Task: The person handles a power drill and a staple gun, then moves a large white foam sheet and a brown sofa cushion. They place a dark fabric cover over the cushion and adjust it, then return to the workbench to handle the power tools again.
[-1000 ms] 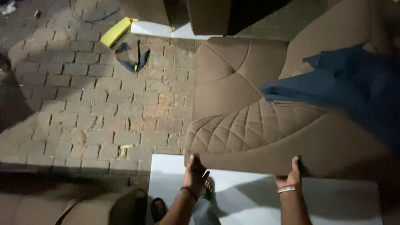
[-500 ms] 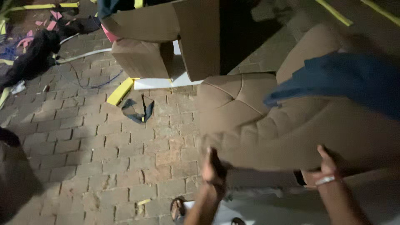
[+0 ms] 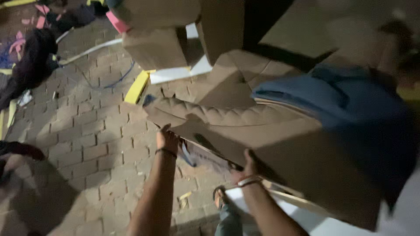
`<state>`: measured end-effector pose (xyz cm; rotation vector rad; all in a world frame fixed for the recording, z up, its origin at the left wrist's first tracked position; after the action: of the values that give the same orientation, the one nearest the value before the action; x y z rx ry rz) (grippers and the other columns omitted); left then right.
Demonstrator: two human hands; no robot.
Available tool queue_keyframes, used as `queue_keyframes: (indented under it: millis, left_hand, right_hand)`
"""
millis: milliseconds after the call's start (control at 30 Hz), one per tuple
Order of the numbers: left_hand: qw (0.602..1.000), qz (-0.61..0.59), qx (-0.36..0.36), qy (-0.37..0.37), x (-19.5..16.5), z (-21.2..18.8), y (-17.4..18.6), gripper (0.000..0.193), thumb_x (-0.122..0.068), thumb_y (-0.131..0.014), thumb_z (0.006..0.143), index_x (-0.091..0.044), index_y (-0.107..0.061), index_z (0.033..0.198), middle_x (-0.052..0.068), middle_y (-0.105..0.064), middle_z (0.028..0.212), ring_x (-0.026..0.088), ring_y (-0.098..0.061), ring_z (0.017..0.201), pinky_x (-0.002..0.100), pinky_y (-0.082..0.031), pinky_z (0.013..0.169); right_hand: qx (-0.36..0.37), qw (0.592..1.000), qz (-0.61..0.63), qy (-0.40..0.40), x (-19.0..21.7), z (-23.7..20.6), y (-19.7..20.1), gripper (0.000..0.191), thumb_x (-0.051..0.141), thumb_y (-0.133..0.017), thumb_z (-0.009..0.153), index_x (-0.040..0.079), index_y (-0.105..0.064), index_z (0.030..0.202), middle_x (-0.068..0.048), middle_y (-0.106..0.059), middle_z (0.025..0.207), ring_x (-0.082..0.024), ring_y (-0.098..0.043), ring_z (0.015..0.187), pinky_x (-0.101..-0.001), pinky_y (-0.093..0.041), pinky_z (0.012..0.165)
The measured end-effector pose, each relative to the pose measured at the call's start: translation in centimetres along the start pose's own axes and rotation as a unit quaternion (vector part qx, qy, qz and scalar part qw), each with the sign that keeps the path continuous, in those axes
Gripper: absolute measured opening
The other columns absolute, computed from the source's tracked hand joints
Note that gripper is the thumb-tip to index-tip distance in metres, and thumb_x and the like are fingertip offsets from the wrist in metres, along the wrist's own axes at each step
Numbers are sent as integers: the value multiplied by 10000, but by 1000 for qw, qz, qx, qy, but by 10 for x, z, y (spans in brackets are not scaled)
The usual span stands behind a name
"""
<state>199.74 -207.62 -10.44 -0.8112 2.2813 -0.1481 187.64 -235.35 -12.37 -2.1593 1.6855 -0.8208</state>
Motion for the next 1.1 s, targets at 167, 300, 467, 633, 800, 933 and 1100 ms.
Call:
queue_keyframes:
  millis: [167,300,467,633,800,933,1100]
  left_hand:
    - [998,6,46,-31,65,-29,93,560,-378,-358,1035,-123,-469,1522,100,-524,1551,283,-511,1399,459,-388,1158]
    - [1000,-26,9,12,136,-78,124,588,-418,-338,1064,-73,-464,1524,150,-504,1568,327,-507,1400,458,-386,1160]
    - [994,-49,79,54,217,-107,85,587,-361,-319,1054,-67,-408,1555,161,-465,1586,358,-462,1421,477,-344,1176]
    - [992,-30,117,45,253,-134,7,587,-393,-355,1058,-80,-394,1553,160,-469,1573,341,-495,1387,462,-383,1155]
    - [999,20,50,-3,281,-171,-61,438,-342,-574,1023,-63,-623,1357,169,-669,1269,265,-630,1054,390,-488,900]
    - [991,76,101,-32,308,-204,-114,445,-357,-592,963,-66,-624,1299,131,-727,1181,242,-686,1017,396,-552,895]
    - [987,-64,146,14,303,-217,-173,622,-615,-588,1006,-143,-524,1407,3,-592,1289,166,-589,1177,505,-502,929]
  right_hand:
    - [27,985,-121,-123,-101,-12,25,466,355,-772,853,135,-600,1226,-90,-634,1196,-247,-596,1104,-434,-502,955]
    - [296,727,-618,-32,-61,-20,4,322,378,-776,878,110,-733,1054,-60,-746,984,-174,-702,919,-324,-574,839]
    - [64,452,-736,500,176,-31,-8,680,251,-893,676,55,-577,1244,-187,-609,1289,-363,-575,1206,-459,-463,1040]
    - [-67,319,-846,421,307,-20,33,739,334,-844,741,106,-582,1393,-182,-561,1460,-391,-544,1315,-493,-460,1056]
    - [-9,390,-853,346,345,-4,16,315,251,-672,1011,165,-700,1313,-148,-726,1261,-351,-678,1182,-453,-535,1010]
    - [215,850,-463,132,326,-22,1,425,243,-596,943,68,-666,1324,-34,-753,1203,-206,-695,1069,-370,-554,927]
    - [396,800,-444,-78,231,-95,21,367,241,-617,895,19,-701,1175,-79,-736,1041,-235,-670,908,-398,-557,804]
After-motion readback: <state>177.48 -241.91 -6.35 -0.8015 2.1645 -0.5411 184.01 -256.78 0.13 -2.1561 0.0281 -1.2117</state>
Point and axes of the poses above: each hand's wrist, its own z-axis towards the middle knuckle, its own y-axis out of the back of the hand, x = y × z, the point moved 7 cm from there along z, towards the middle knuckle
